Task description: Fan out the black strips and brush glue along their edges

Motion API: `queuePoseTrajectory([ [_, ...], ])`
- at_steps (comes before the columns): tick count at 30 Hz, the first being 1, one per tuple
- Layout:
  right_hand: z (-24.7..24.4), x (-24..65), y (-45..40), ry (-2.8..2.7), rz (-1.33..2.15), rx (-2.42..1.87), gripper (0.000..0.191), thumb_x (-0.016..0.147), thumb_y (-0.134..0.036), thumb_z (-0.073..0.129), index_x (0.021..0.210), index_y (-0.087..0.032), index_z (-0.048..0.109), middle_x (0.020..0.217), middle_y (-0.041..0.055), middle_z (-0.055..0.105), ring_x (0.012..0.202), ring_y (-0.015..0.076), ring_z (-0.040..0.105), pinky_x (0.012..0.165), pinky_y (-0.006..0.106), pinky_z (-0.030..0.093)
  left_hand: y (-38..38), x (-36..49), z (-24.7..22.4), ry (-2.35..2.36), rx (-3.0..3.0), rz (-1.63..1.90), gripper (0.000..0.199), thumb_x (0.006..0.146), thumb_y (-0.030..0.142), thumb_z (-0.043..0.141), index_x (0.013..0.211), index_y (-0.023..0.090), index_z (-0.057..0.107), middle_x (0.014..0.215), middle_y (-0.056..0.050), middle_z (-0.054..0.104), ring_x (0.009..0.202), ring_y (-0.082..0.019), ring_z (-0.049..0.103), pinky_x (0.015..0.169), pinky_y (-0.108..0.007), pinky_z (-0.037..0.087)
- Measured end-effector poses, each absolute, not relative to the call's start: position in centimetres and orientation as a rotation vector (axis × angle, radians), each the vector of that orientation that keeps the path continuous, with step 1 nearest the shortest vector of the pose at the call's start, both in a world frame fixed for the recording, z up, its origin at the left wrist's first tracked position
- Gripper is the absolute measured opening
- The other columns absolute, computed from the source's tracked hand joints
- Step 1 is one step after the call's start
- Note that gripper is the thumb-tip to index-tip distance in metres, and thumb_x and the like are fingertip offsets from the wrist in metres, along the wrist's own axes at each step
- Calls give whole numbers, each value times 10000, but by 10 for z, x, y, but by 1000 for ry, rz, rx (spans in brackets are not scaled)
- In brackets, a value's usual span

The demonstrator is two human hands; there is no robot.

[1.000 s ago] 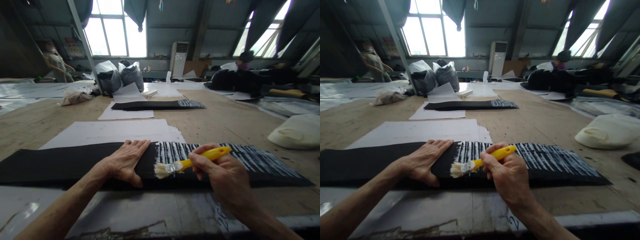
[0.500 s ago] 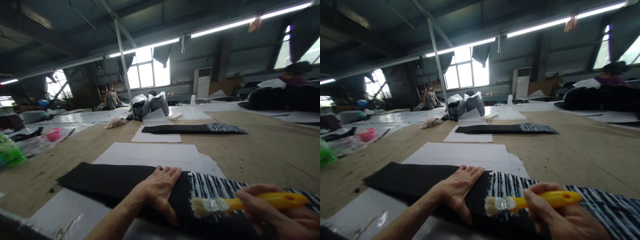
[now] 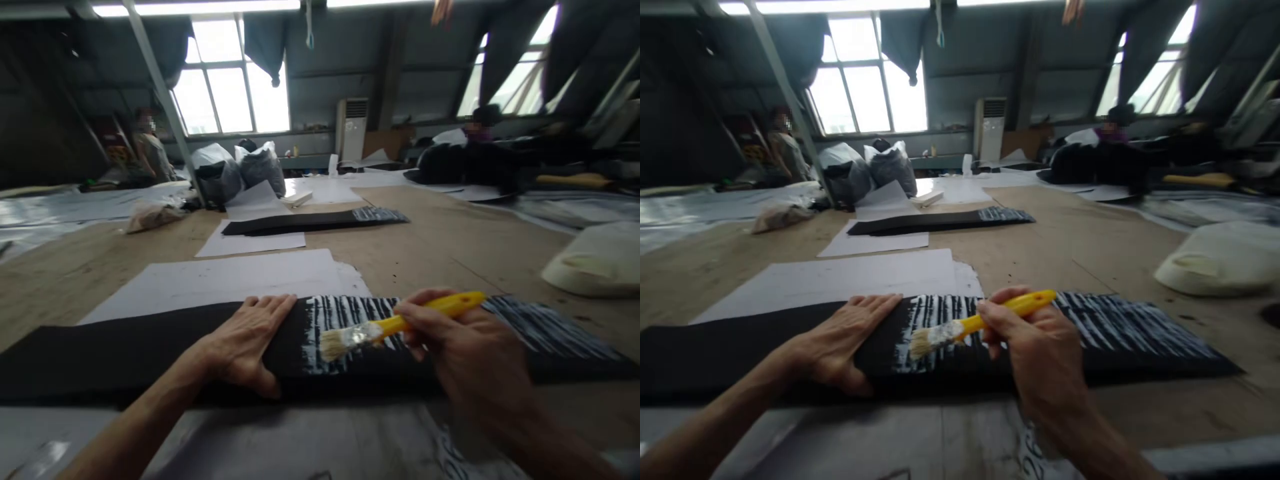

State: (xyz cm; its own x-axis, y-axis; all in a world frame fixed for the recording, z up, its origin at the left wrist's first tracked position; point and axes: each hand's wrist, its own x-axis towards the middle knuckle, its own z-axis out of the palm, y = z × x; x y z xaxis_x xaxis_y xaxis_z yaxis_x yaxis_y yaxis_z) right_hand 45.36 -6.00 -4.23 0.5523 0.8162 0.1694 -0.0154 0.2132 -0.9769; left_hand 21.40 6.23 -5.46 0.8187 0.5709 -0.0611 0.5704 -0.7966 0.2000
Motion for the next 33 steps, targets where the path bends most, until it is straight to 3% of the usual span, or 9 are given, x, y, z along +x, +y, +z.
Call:
queuePoseTrajectory([
  [6, -42, 457, -68, -916, 631, -1473, 236, 637, -343, 702, 681, -150, 574, 481, -26, 546, 357, 74, 463, 348, 169, 357, 58, 214, -52, 948, 2839, -89, 1181, 471, 480, 735, 1412, 129, 114, 1442, -125, 261, 1295, -294, 276, 1111, -444, 205],
  [13, -49, 497, -94, -980, 433, -1581, 251, 654, -379, 699, 639, -154, 589, 528, -10, 558, 404, 77, 477, 399, 188, 392, 59, 213, -55, 951, 2883, -80, 1147, 483, 478, 710, 1409, 133, 127, 1428, -107, 284, 1280, -277, 295, 1095, -397, 252],
  [21, -32, 514, -108, -867, 304, -1480, 195, 612, -307, 746, 629, -173, 604, 547, -10, 561, 420, 87, 479, 358, 194, 358, 61, 211, -59, 946, 2912, -103, 1136, 500, 494, 684, 1410, 140, 105, 1435, -114, 272, 1275, -308, 295, 1088, -427, 256],
  [25, -30, 503, -97, -753, 454, -1286, 190, 587, -264, 739, 632, -173, 579, 478, -32, 517, 385, 90, 454, 331, 194, 330, 64, 207, -67, 907, 2970, -48, 1106, 530, 472, 662, 1413, 186, 61, 1444, -97, 253, 1282, -305, 288, 1082, -424, 256],
  [33, -54, 517, -103, -858, 517, -1526, 208, 627, -319, 698, 664, -164, 564, 491, -31, 541, 371, 83, 455, 355, 194, 351, 66, 204, -70, 831, 2977, 23, 971, 618, 529, 543, 1401, 246, 44, 1430, -65, 279, 1252, -318, 325, 1049, -457, 269],
])
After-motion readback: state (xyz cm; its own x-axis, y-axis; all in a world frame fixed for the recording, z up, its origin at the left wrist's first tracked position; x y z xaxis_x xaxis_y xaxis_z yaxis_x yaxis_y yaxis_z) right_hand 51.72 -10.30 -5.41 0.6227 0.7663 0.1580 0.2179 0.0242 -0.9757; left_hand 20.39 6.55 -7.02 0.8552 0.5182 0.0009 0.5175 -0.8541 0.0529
